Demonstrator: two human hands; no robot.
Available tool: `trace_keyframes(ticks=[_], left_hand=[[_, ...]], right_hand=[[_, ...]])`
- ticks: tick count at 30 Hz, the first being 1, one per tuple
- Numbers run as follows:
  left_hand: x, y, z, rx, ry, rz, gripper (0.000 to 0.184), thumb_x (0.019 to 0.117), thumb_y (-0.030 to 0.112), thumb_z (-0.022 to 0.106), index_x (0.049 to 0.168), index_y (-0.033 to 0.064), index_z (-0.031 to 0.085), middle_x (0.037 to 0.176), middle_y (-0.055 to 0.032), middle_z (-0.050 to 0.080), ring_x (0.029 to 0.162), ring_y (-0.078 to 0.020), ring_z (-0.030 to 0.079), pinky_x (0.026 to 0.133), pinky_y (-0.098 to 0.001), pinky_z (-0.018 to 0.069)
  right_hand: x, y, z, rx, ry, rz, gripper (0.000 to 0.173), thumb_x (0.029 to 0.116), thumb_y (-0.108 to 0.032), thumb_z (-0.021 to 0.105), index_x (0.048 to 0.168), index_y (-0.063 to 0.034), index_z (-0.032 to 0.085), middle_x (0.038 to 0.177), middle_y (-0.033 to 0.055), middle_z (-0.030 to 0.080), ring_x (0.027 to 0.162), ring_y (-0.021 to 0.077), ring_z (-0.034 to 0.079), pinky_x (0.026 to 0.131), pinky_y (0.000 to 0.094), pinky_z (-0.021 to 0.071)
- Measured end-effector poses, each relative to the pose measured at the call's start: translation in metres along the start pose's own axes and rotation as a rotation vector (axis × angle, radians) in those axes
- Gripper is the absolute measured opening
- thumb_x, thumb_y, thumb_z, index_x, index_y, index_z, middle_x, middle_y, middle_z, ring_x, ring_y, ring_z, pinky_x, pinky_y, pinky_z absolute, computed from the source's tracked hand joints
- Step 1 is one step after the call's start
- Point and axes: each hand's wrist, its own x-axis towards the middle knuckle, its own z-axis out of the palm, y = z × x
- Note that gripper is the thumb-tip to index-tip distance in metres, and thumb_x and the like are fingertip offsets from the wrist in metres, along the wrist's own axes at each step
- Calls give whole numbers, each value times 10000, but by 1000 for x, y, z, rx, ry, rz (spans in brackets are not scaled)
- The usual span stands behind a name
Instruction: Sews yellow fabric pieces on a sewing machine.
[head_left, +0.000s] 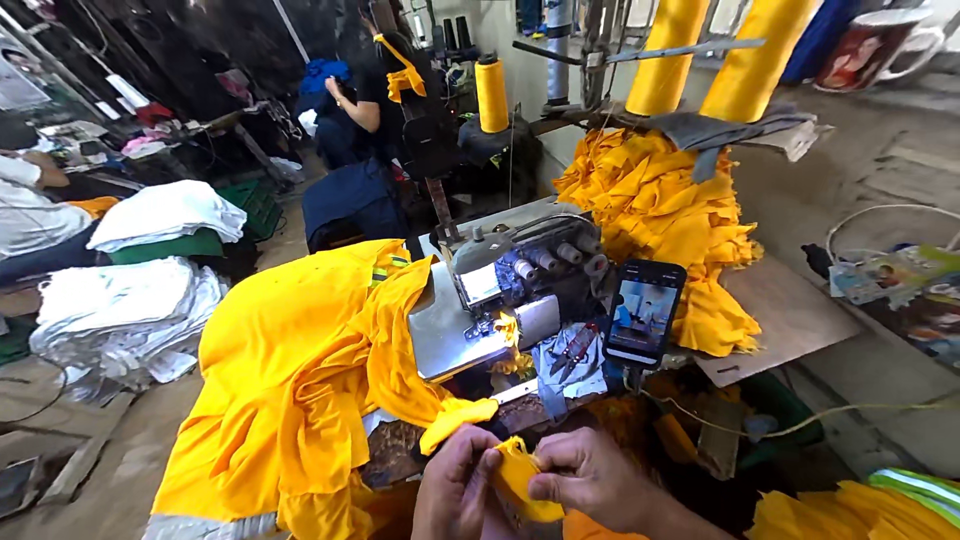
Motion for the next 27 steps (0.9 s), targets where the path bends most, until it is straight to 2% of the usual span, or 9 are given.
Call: trace_keyframes(ticks=[3, 5, 9, 13, 15, 18, 20, 24, 27], left_hand=[[-6, 13, 8, 357, 146, -11, 271, 976, 311, 669, 971, 43, 713, 900, -58, 676, 811, -100, 652, 742, -266, 575], [-12, 32, 15, 389, 39, -95, 290, 912, 301, 755, 907, 12, 730, 804, -88, 698, 706, -163, 680, 658, -351, 596], [-19, 24, 33, 436, -68, -142, 165, 877, 162, 759, 875, 1, 724, 802, -101, 721, 715, -210, 715, 678, -400, 608], [-17, 13, 24, 164, -194, -236, 139, 964, 128, 667, 947, 11, 741, 837, -48, 727, 703, -109, 692, 686, -298, 605], [-13, 3, 20, -43, -240, -328, 162, 1003, 127, 628, 982, 4, 732, 810, -41, 716, 644, -97, 669, 623, -289, 599], [-12, -22, 27, 288, -10, -245, 162, 956, 136, 620, 1018, 48, 740, 933, -48, 722, 817, -129, 700, 747, -344, 609], [-12, -22, 31, 439, 83, -139, 152, 921, 138, 646, 1003, 58, 745, 962, -58, 720, 842, -143, 708, 748, -339, 619], [-22, -11, 44, 324, -38, -145, 207, 971, 241, 663, 1021, 69, 767, 980, -34, 736, 789, -83, 691, 731, -266, 606], [-21, -18, 47, 223, -53, -181, 246, 939, 322, 715, 929, 82, 766, 925, -1, 738, 803, -45, 693, 744, -232, 602]], right_hand=[[0, 7, 5, 18, 135, 86, 327, 1004, -301, 661, 824, -31, 700, 735, -12, 626, 680, 13, 568, 629, 211, 478], [0, 10, 8, 79, 170, 118, 311, 1025, -286, 622, 857, -44, 722, 752, -29, 660, 703, 4, 604, 661, 216, 513], [-5, 14, 17, 103, 166, 130, 343, 1053, -259, 547, 890, -18, 727, 805, -13, 666, 745, -2, 602, 703, 203, 512], [-9, 15, 19, 102, 208, 178, 390, 971, -418, 686, 814, -61, 691, 709, -53, 609, 638, -13, 541, 593, 192, 457], [-8, 16, 16, 85, 228, 243, 372, 907, -416, 772, 800, -69, 691, 695, -38, 632, 630, 18, 585, 593, 221, 503], [-4, 27, 11, 86, 269, 389, 252, 954, -298, 704, 882, -58, 725, 786, 6, 685, 742, 90, 654, 717, 310, 561], [-4, 32, 12, 92, 276, 405, 210, 979, -238, 654, 903, -60, 733, 817, 4, 691, 775, 85, 655, 749, 306, 562], [-10, 34, 17, 25, 261, 328, 174, 967, -197, 673, 885, -63, 748, 812, -8, 712, 752, 49, 662, 721, 260, 566], [-11, 33, 21, -52, 304, 305, 89, 895, -158, 723, 882, -80, 765, 840, -19, 739, 775, 30, 687, 739, 247, 586]])
